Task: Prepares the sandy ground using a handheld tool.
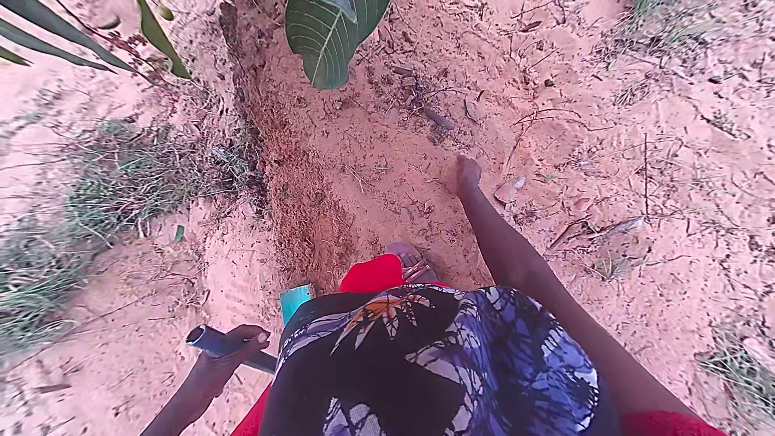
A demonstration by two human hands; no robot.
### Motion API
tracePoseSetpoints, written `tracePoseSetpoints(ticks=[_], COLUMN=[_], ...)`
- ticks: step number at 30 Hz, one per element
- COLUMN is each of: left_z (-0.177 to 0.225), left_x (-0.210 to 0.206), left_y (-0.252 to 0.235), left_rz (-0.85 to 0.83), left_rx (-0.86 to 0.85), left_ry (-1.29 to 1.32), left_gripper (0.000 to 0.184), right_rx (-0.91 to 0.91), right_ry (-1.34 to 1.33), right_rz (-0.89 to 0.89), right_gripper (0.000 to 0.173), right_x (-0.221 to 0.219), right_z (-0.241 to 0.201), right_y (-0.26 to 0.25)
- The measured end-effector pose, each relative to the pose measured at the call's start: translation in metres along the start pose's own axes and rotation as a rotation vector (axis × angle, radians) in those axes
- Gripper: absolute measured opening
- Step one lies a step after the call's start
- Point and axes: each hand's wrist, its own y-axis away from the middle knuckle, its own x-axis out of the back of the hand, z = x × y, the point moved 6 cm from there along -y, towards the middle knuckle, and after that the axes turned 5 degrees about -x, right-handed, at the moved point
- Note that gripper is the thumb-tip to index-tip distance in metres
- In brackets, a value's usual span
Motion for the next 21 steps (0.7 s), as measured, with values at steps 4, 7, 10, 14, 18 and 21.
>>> tracePoseSetpoints(ticks=[4, 7, 10, 14, 18, 21], left_z=[-0.005, 0.004, 0.001, 0.001, 0.001, 0.002], left_x=[0.002, 0.000, 0.001, 0.000, -0.001, -0.001], left_y=[0.003, 0.005, 0.006, 0.008, 0.007, 0.010], left_rz=[0.028, 0.025, 0.011, 0.005, 0.013, 0.010], left_rx=[-0.003, 0.003, -0.003, -0.013, -0.036, -0.041], left_ry=[0.024, 0.013, 0.025, 0.038, 0.064, 0.060], left_gripper=[0.033, 0.032, 0.033, 0.033, 0.032, 0.030], right_rx=[-0.132, -0.199, 0.042, 0.326, 0.307, 0.313], right_ry=[-0.163, -0.378, -0.539, -0.355, -0.108, -0.023], right_rz=[-0.162, -0.373, -0.757, -0.724, -0.524, -0.294], right_gripper=[0.055, 0.066, 0.069, 0.052, 0.027, 0.025], right_x=[-0.049, -0.096, -0.130, -0.106, -0.053, 0.010], right_z=[-0.011, -0.050, -0.135, -0.195, -0.113, -0.020], right_y=[0.060, 0.116, 0.173, 0.186, 0.119, 0.086])
